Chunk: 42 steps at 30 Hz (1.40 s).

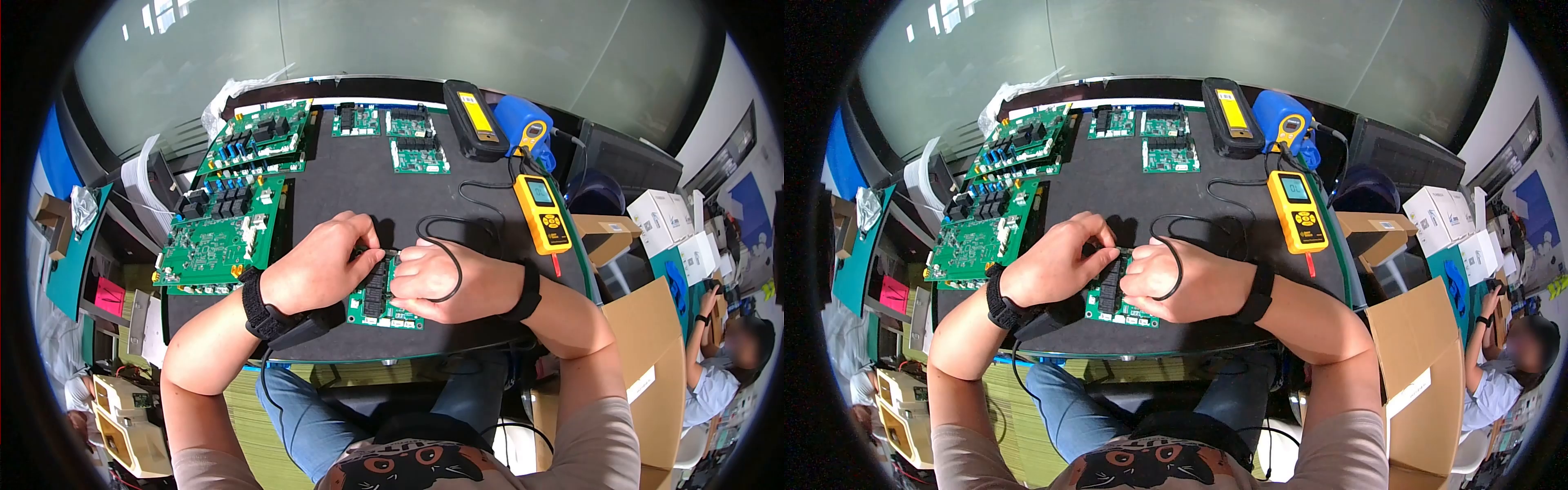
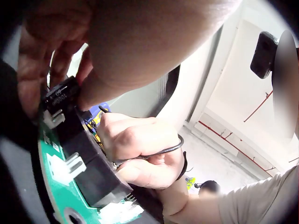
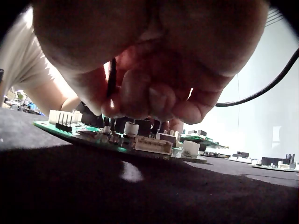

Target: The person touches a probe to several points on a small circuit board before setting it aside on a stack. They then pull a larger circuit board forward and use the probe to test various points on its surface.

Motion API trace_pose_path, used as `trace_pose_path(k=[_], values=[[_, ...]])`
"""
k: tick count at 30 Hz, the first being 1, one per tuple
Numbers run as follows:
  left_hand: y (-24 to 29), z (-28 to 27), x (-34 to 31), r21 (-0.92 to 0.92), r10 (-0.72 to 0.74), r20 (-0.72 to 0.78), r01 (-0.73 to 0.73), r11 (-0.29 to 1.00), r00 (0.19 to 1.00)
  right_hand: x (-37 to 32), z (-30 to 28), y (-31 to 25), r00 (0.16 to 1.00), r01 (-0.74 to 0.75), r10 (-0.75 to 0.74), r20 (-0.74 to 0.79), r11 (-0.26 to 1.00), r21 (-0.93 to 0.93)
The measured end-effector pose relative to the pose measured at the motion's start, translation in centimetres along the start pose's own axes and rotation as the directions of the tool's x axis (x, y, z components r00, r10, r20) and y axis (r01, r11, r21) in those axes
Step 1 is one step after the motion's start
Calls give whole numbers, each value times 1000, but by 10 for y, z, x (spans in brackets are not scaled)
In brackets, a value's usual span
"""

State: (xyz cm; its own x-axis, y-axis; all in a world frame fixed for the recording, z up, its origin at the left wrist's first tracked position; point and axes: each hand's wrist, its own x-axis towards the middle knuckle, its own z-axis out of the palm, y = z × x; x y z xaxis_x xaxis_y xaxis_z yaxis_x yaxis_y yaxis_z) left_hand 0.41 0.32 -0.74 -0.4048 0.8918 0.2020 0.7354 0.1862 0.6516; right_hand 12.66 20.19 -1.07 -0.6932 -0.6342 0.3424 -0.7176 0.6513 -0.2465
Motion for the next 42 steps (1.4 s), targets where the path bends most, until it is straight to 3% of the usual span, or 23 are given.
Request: trace_pose_path(k=[24, 42], values=[[1, 2, 0, 3, 8, -23, -8, 1000, 1000, -4, 3, 1, 995, -99, 97, 27, 987, 126], [-5, 2, 2, -29, -17, -43, 16, 999, 999, -5, -4, -2, 988, -154, 152, -38, 987, -36]])
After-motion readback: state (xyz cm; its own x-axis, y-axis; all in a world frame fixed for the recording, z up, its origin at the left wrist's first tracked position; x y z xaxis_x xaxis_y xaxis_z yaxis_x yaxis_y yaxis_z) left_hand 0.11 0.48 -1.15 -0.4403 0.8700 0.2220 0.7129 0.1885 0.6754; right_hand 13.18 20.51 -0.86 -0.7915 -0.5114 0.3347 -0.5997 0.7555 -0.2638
